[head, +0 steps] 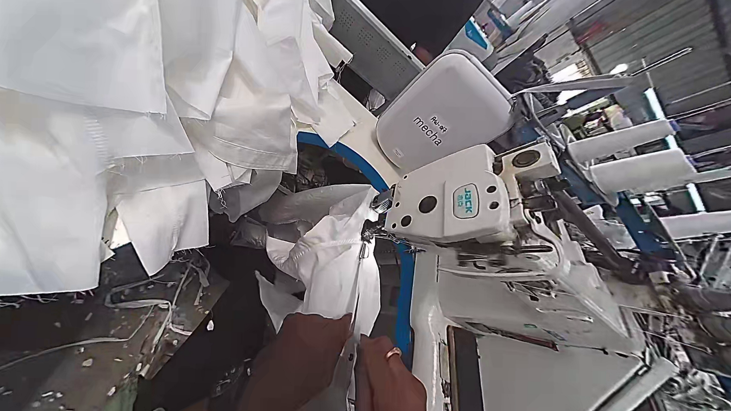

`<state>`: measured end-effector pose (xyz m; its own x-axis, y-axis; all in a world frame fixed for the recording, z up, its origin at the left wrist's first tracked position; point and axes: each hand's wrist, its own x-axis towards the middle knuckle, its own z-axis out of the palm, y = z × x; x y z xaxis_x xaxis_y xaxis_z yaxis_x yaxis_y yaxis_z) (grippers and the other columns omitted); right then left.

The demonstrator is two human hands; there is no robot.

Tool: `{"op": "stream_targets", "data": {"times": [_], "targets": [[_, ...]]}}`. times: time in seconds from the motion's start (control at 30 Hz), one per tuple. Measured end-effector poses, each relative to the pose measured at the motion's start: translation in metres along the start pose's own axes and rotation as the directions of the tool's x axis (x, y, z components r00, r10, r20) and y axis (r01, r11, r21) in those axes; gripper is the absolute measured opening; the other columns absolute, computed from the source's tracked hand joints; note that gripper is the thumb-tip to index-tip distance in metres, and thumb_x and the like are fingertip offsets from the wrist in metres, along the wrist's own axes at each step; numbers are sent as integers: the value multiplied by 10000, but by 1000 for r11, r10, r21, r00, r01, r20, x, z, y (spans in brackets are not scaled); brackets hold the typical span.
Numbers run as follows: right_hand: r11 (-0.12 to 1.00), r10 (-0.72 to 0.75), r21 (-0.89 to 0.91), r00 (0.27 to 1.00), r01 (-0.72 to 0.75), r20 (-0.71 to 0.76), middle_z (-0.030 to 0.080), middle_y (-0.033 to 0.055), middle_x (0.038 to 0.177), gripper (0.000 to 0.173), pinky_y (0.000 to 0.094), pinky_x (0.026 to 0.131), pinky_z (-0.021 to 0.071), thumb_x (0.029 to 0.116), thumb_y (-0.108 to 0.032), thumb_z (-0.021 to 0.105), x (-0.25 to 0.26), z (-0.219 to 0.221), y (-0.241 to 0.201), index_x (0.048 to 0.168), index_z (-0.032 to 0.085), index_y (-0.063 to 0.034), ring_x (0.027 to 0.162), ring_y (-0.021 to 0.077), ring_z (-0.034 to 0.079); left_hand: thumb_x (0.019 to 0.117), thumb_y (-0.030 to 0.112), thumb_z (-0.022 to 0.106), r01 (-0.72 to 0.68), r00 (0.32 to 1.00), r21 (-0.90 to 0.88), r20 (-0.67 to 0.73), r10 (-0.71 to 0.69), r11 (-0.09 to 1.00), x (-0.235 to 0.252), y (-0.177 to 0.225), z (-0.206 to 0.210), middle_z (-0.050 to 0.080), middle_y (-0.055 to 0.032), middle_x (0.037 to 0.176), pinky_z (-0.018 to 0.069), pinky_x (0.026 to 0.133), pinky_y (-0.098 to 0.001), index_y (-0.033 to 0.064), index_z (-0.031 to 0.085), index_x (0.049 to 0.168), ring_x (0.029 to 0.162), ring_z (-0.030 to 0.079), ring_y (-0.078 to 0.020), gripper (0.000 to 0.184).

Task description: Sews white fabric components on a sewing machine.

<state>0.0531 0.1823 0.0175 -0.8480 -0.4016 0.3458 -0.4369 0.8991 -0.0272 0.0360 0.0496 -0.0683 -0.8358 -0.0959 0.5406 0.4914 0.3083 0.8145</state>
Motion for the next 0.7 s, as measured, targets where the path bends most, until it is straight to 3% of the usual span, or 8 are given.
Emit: {"op": "stream_targets", "data": {"times": [0.1,0.23,0.33,0.43,0.53,0.6,0.63,0.7], "targets": [[989,-40,-141,999,43,25,646,125,700,129,291,444,507,851,-46,622,5,6,-8,830,742,-1,519,207,637,963,115,544,6,998,-56,-56,-9,998,-8,-2,9,649,-64,609,479,502,-256,1,762,930,514,600,-135,248],[984,-44,-177,998,35,-45,624,108,700,175,281,426,485,862,-92,600,20,21,4,815,755,-24,509,187,614,957,107,536,0,991,-64,-135,-9,998,8,-10,22,677,-71,644,510,576,-228,3,752,869,580,641,-111,255],[989,-45,-147,990,25,-133,634,123,705,221,298,438,487,858,-105,574,28,39,9,833,770,-4,526,206,622,929,96,558,21,984,-29,-177,-26,999,25,-16,28,742,-100,722,568,633,-282,-7,771,858,669,728,-143,247],[989,13,-144,983,-39,-182,658,144,715,228,324,463,514,866,-104,581,22,42,8,851,770,21,554,236,652,946,129,561,34,985,31,-170,-28,999,28,-15,26,709,-84,676,545,578,-322,22,750,794,627,702,-165,265],[981,177,-83,983,-173,44,712,203,791,183,451,514,558,861,-74,632,4,25,14,894,766,47,626,339,710,954,162,549,43,998,85,-59,-38,995,7,1,-1,659,-46,610,507,489,-317,65,737,793,535,647,-153,267],[948,281,20,863,-318,420,709,278,894,181,594,679,555,905,-60,649,-6,23,36,938,736,96,800,448,717,942,140,563,66,997,29,38,-67,997,-14,8,-15,660,-55,596,480,455,-312,42,773,878,486,622,-154,241],[920,251,110,781,-377,572,701,291,929,198,606,788,532,929,-68,651,-12,26,54,953,727,113,884,449,698,946,132,568,70,994,3,81,-70,998,-21,10,-20,657,-62,593,474,451,-314,29,781,919,478,615,-157,237],[895,40,360,854,-261,519,728,215,879,177,504,813,547,873,-90,675,-22,25,76,857,755,67,883,348,704,941,126,562,42,994,-16,104,-40,999,-22,8,-20,635,-64,572,444,444,-310,14,785,959,460,585,-159,250]]}}
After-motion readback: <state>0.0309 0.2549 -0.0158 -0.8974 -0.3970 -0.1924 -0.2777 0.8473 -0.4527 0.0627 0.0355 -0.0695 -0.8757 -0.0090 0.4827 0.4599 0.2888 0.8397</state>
